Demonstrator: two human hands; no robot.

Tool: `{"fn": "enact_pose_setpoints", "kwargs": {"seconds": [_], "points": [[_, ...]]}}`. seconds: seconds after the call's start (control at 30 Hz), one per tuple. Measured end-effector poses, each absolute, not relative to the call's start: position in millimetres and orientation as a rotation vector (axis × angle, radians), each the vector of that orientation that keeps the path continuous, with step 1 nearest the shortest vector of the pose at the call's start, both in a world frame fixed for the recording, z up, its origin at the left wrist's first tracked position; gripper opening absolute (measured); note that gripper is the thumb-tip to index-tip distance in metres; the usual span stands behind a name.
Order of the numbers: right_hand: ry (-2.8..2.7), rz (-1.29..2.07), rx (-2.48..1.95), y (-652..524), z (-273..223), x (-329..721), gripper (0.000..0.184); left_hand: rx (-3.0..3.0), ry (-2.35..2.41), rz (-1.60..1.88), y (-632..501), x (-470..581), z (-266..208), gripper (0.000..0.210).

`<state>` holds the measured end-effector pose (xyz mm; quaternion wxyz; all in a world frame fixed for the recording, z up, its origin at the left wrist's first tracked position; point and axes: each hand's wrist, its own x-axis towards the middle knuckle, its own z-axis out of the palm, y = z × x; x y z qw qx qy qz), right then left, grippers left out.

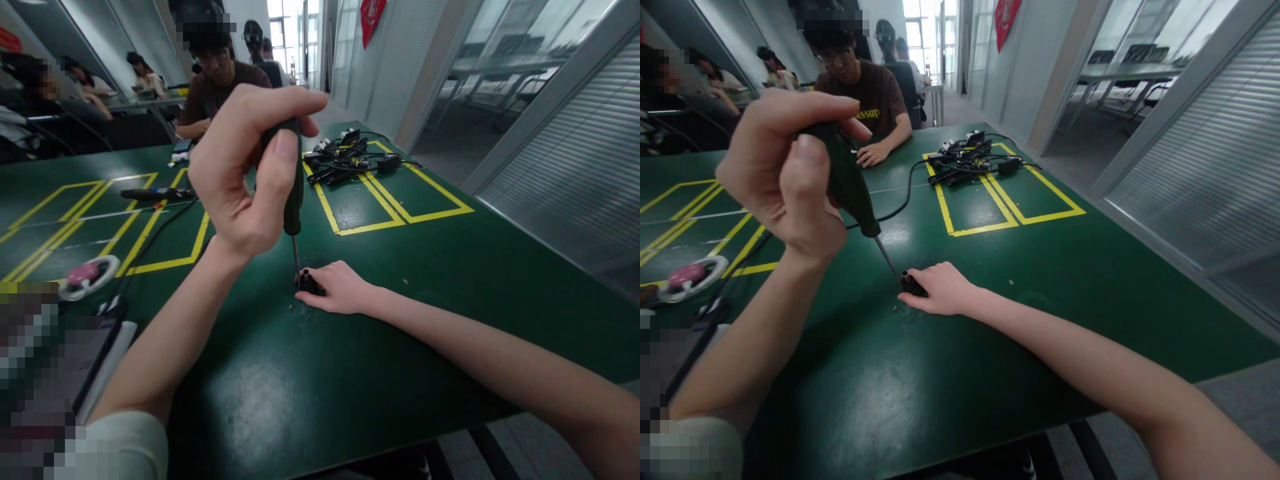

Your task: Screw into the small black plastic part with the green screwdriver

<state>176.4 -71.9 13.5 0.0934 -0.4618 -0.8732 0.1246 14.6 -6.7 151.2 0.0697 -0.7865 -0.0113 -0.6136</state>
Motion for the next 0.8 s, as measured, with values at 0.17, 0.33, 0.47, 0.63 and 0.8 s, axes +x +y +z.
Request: {"fn": "enact_pose_setpoints", "kwargs": {"seconds": [0.17,0.33,0.47,0.63,0.8], "points": [[-2.579,0.374,-1.355,-71.4,12.2,176.6,0.048,-2.302,-0.046,-1.995,-4.7,19.6,149.6,0.028],[-2.573,0.367,-1.362,-71.5,12.0,176.4,0.048,-2.232,-0.064,-1.952,-2.6,22.2,151.3,0.017],[-2.566,0.380,-1.361,-71.9,12.0,177.0,0.048,-2.218,-0.068,-1.959,-5.4,21.4,150.8,0.013],[-2.575,0.384,-1.358,-72.1,13.0,176.9,0.047,-2.326,-0.074,-1.901,-9.2,16.7,150.6,0.034],[-2.574,0.381,-1.365,-72.4,13.4,176.6,0.047,-2.242,-0.055,-1.897,-7.3,15.2,152.0,0.028]]}}
